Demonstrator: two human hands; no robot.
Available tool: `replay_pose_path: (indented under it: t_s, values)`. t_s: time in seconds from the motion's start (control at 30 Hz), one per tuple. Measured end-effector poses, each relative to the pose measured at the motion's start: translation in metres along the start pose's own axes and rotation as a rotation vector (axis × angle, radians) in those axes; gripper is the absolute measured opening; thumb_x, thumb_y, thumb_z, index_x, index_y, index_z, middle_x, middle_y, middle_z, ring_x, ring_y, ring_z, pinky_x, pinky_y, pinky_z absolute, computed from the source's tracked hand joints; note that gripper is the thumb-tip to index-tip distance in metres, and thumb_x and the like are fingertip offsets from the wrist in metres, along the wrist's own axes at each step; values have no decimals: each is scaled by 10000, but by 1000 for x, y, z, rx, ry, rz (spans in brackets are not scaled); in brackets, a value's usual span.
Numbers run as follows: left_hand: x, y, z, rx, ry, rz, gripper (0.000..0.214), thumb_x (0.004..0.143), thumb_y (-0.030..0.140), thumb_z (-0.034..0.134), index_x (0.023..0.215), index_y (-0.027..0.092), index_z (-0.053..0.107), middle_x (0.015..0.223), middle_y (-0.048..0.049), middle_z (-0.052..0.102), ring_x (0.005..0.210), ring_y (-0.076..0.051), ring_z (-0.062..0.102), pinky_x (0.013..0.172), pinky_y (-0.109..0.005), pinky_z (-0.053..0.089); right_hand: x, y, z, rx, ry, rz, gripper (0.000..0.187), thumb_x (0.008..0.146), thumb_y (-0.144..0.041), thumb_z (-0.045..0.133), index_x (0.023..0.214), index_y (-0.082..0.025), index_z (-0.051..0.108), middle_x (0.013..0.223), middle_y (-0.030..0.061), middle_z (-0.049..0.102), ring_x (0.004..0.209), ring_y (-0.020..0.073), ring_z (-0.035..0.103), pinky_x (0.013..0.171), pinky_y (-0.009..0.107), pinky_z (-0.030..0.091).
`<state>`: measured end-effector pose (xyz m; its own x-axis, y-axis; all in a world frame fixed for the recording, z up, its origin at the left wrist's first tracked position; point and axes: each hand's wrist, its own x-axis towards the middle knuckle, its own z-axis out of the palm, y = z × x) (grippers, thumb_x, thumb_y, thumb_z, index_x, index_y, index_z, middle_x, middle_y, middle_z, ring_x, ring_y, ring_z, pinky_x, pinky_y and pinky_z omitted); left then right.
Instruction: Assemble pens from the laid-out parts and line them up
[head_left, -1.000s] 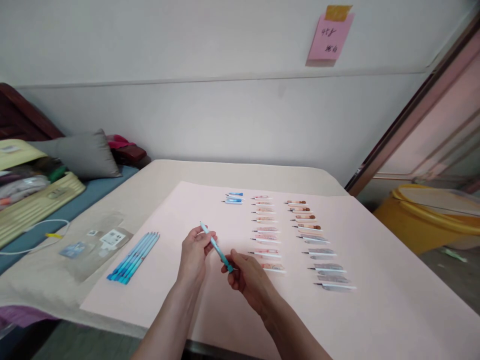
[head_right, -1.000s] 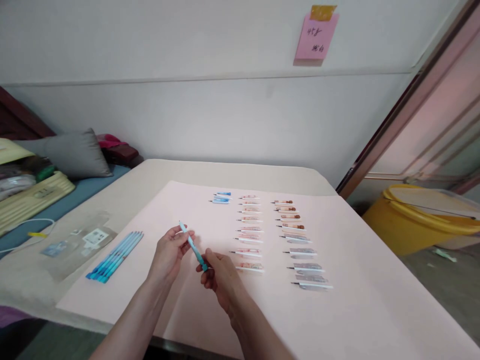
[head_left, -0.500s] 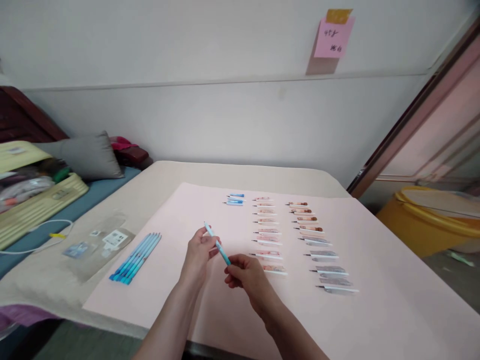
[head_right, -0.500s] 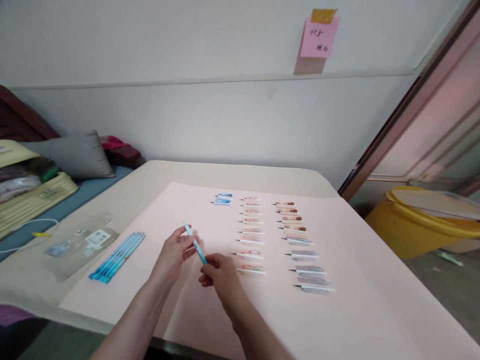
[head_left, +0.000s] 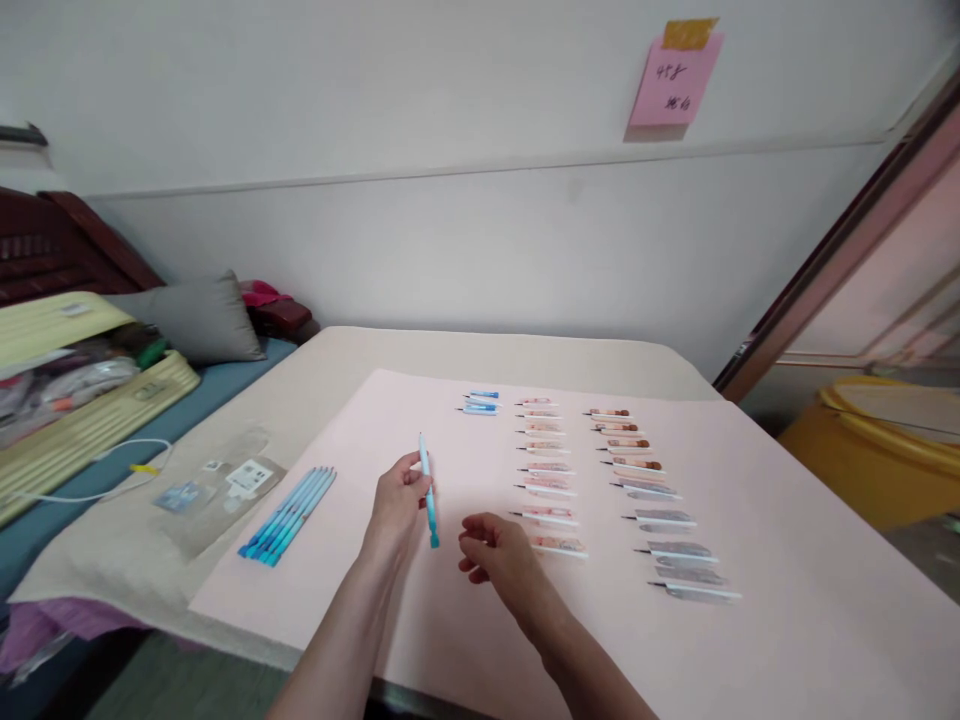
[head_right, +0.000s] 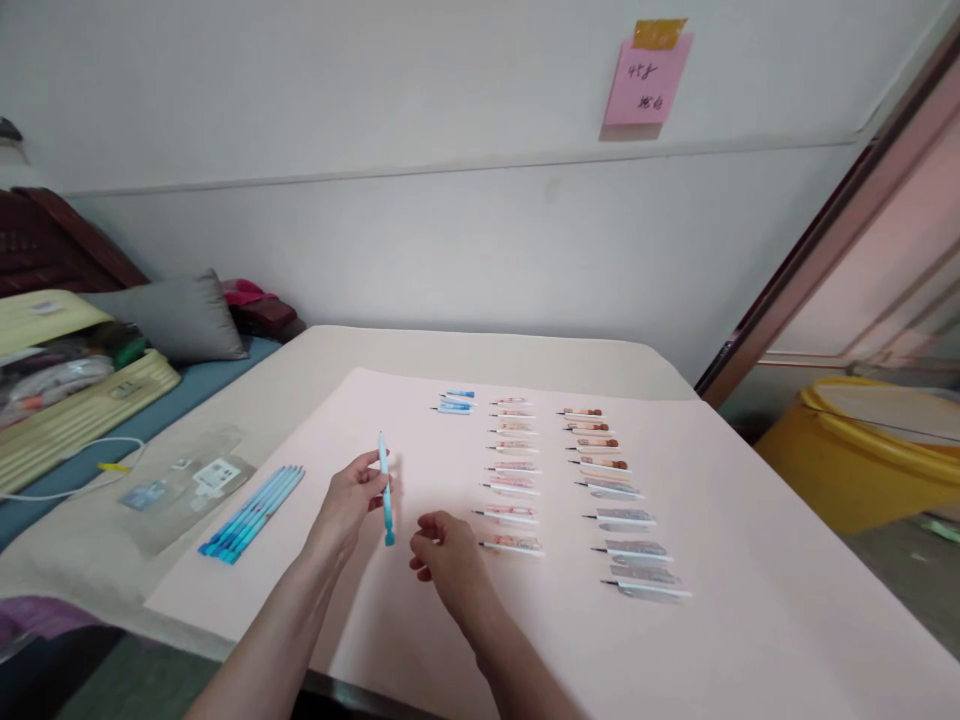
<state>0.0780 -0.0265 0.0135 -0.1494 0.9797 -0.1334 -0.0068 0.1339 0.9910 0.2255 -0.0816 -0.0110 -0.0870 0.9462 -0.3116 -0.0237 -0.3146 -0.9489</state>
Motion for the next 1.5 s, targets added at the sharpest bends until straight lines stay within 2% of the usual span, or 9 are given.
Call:
replay_pose_path:
  t_s: [0.17, 0.4, 0.57, 1.03, 1.13, 1.2, 1.27, 1.4, 1.5]
  values:
    - [19, -3, -28, 780, 117, 61, 287, 739, 213, 521, 1000, 230, 639, 695, -8, 616, 636, -144, 574, 609, -249, 409, 1, 2, -3, -56, -9, -24, 267, 684, -266, 567, 909, -126, 599, 779, 38, 600, 576, 147, 611, 464, 242, 434]
    - [26, -7, -90, 1171, 313, -93, 148, 733, 240, 508, 804, 176, 621, 841, -167, 661, 843, -321, 605, 688, -385, 407, 1, -1, -7, -26, -10, -26, 289, 662, -310, 596, 889, -132, 604, 726, 27, 593, 582, 166, 612, 465, 258, 438]
    - [25, -10, -113, 1307, 346, -177, 144, 739, 200, 478, 783, 173, 613, 888, -188, 664, 877, -329, 615, 700, -384, 417, 1, -3, -11, -10, -19, -18, 288, 643, -321, 614, 867, -140, 616, 709, 26, 598, 572, 174, 617, 456, 260, 437]
    - [25, -6, -117, 1377, 414, -214, 221, 745, 249, 469, 868, 143, 618, 984, -209, 637, 923, -348, 590, 703, -397, 422, -6, -12, -17, 25, 7, -24, 253, 660, -308, 603, 852, -144, 616, 703, 25, 604, 576, 162, 611, 468, 254, 438]
    - [22, -2, -111, 1368, 411, -177, 256, 782, 259, 423, 898, 128, 610, 998, -223, 622, 940, -355, 577, 718, -407, 412, -6, -12, -17, 21, 6, -22, 247, 660, -304, 606, 847, -144, 617, 698, 26, 606, 576, 162, 611, 469, 254, 438]
    - [20, -1, -97, 1357, 393, -133, 293, 820, 278, 377, 917, 120, 603, 989, -230, 617, 945, -348, 574, 737, -408, 403, -7, -14, -17, 26, 11, -15, 236, 657, -301, 613, 836, -149, 619, 687, 21, 607, 572, 159, 610, 469, 252, 436]
    - [17, -2, -74, 1336, 339, -70, 311, 846, 290, 345, 914, 129, 602, 978, -218, 619, 933, -321, 579, 744, -391, 398, -7, -15, -16, 35, 12, -7, 224, 652, -297, 621, 825, -154, 623, 670, 16, 606, 570, 157, 609, 471, 248, 436]
    - [0, -9, -15, 1269, 79, 99, 150, 791, 219, 459, 772, 202, 607, 860, -112, 645, 776, -238, 604, 669, -326, 389, -8, -15, -13, 18, 4, -5, 222, 655, -297, 628, 826, -155, 632, 671, 22, 615, 576, 162, 612, 476, 252, 438]
    - [-15, -10, 13, 1238, -61, 188, 173, 765, 139, 453, 744, 226, 601, 782, -63, 631, 686, -194, 587, 610, -293, 364, -6, -11, -10, -27, -15, -8, 223, 666, -295, 618, 833, -148, 634, 664, 29, 620, 585, 175, 617, 476, 261, 439]
